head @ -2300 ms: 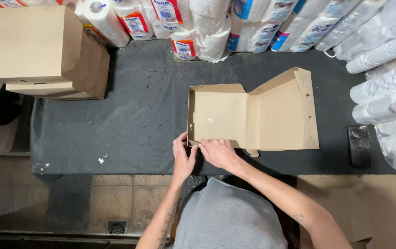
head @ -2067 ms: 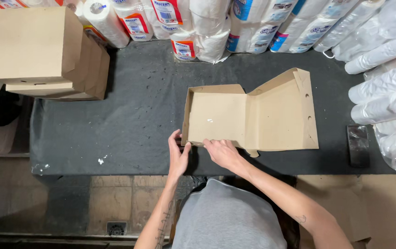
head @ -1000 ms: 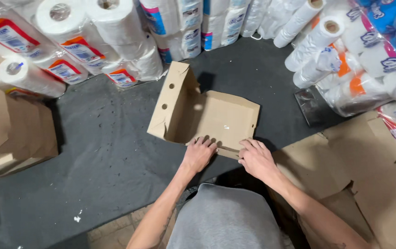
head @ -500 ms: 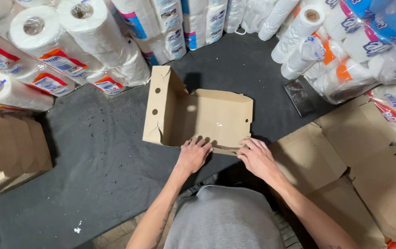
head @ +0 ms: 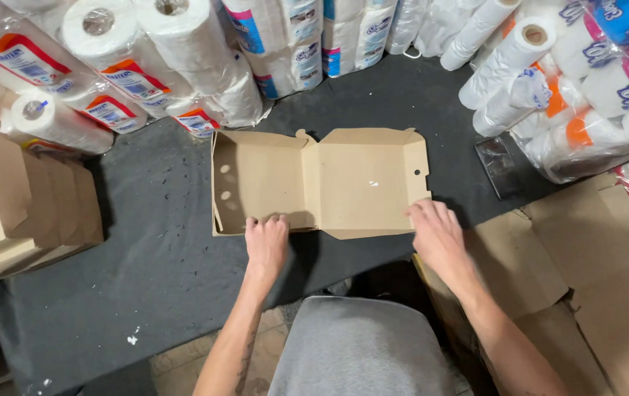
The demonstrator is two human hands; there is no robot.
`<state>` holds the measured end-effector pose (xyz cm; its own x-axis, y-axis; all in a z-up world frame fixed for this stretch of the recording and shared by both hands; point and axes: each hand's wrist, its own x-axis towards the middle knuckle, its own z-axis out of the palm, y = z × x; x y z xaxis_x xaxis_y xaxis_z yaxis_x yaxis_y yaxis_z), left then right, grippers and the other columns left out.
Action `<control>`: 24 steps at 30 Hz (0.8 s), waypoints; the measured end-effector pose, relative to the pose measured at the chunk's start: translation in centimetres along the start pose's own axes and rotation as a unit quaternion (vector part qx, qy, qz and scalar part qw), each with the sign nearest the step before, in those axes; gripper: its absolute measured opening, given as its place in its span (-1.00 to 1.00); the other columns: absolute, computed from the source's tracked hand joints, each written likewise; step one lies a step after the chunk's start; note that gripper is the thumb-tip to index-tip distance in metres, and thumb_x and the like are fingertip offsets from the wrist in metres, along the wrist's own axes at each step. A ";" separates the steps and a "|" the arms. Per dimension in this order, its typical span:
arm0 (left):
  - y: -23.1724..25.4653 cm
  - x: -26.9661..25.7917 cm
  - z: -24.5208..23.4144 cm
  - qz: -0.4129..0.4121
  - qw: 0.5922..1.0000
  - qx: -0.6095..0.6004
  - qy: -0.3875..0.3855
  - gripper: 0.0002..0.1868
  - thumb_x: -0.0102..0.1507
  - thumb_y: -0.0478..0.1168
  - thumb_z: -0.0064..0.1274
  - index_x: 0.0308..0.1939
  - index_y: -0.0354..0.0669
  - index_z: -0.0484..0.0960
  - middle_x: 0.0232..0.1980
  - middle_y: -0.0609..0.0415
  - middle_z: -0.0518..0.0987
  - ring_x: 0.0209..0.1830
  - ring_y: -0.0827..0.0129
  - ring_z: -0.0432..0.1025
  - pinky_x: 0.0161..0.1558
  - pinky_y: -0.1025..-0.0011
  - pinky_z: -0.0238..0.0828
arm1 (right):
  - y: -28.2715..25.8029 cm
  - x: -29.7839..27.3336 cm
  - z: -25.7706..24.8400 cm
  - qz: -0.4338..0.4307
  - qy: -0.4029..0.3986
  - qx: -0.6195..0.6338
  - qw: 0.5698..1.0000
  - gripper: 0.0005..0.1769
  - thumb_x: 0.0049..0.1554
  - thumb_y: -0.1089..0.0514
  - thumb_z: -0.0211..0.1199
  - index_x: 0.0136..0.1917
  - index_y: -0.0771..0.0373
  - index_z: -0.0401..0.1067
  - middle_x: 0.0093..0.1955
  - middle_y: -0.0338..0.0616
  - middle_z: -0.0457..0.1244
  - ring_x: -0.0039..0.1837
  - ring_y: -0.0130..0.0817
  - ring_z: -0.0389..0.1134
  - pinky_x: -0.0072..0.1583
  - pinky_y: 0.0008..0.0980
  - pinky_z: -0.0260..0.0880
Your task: The person folds multiple flat cardboard pizza-style boxes into their 3D shape by hand and stacks them on a table in a stockroom area.
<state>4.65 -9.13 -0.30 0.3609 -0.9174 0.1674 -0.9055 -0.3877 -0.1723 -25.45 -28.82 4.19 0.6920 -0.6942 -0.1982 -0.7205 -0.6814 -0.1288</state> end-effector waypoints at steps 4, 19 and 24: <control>-0.9 -1.1 -0.2 -0.015 0.998 -0.057 -0.031 -0.89 0.19 -0.02 0.17 -0.35 0.18 0.58 -0.41 0.29 0.62 -0.27 0.32 0.57 0.02 0.28 0.30 | -8.4 2.0 0.3 -0.155 0.084 0.074 0.981 -0.87 0.21 0.04 0.17 0.03 -0.06 0.49 0.10 -0.32 0.28 0.31 -0.24 0.28 0.25 -0.23 0.31; -0.1 -3.3 0.4 -0.081 0.980 -0.180 -0.022 -0.82 0.42 -0.02 -0.08 -0.17 0.21 0.64 -0.32 0.29 0.65 -0.10 0.47 0.55 0.31 0.31 0.10 | -15.9 7.3 5.5 -0.307 0.067 0.068 0.947 -0.88 0.22 0.09 0.22 -0.07 0.04 0.57 0.12 -0.29 0.27 0.32 -0.28 0.26 0.27 -0.30 0.24; -0.3 -4.0 0.8 -0.101 0.971 -0.215 -0.027 -0.85 0.41 0.01 -0.05 -0.17 0.26 0.63 -0.29 0.30 0.66 -0.07 0.46 0.55 0.33 0.27 0.12 | -13.7 7.4 5.5 -0.291 0.068 0.085 0.951 -0.84 0.26 0.02 0.17 -0.04 0.02 0.55 0.12 -0.26 0.25 0.34 -0.26 0.27 0.31 -0.28 0.27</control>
<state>3.65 -5.42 -1.74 0.5411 -0.8346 0.1033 -0.8204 -0.4970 0.2828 -10.76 -23.35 -0.88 0.9666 -0.2435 0.0801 -0.2037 -0.9193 -0.3366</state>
